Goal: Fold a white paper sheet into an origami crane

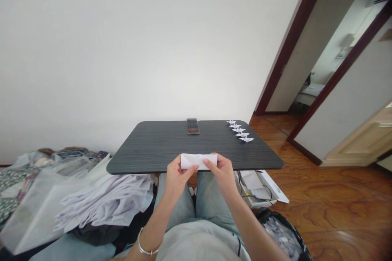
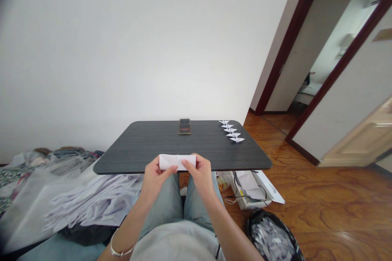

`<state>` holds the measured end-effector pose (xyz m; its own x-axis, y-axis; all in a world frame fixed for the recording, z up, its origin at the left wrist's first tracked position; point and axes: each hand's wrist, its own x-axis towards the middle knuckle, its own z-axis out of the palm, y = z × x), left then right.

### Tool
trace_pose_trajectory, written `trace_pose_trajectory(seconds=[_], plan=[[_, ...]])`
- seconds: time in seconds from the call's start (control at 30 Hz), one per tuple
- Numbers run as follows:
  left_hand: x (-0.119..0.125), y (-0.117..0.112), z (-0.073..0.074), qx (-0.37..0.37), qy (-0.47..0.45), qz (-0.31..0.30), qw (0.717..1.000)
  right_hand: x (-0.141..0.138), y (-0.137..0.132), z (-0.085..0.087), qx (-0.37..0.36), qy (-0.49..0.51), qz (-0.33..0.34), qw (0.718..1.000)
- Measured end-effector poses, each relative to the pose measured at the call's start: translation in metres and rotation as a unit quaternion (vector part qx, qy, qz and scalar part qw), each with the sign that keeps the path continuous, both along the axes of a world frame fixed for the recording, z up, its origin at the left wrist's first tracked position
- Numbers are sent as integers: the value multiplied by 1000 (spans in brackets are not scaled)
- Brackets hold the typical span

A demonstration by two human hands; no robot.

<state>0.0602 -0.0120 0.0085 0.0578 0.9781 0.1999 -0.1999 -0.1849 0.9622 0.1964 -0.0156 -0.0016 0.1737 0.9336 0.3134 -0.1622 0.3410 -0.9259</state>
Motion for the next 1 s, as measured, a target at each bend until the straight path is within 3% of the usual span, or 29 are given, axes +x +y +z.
trace_pose_trajectory(seconds=[0.27, 0.53, 1.0], plan=[[4, -2, 2, -23, -4, 22, 999, -1, -1, 1, 2, 0, -12, 1000], [3, -1, 0, -19, -18, 36, 999, -3, -2, -1, -38, 27, 37, 998], [2, -6, 2, 8, -31, 35, 999, -1, -5, 1, 11, 12, 34, 999]])
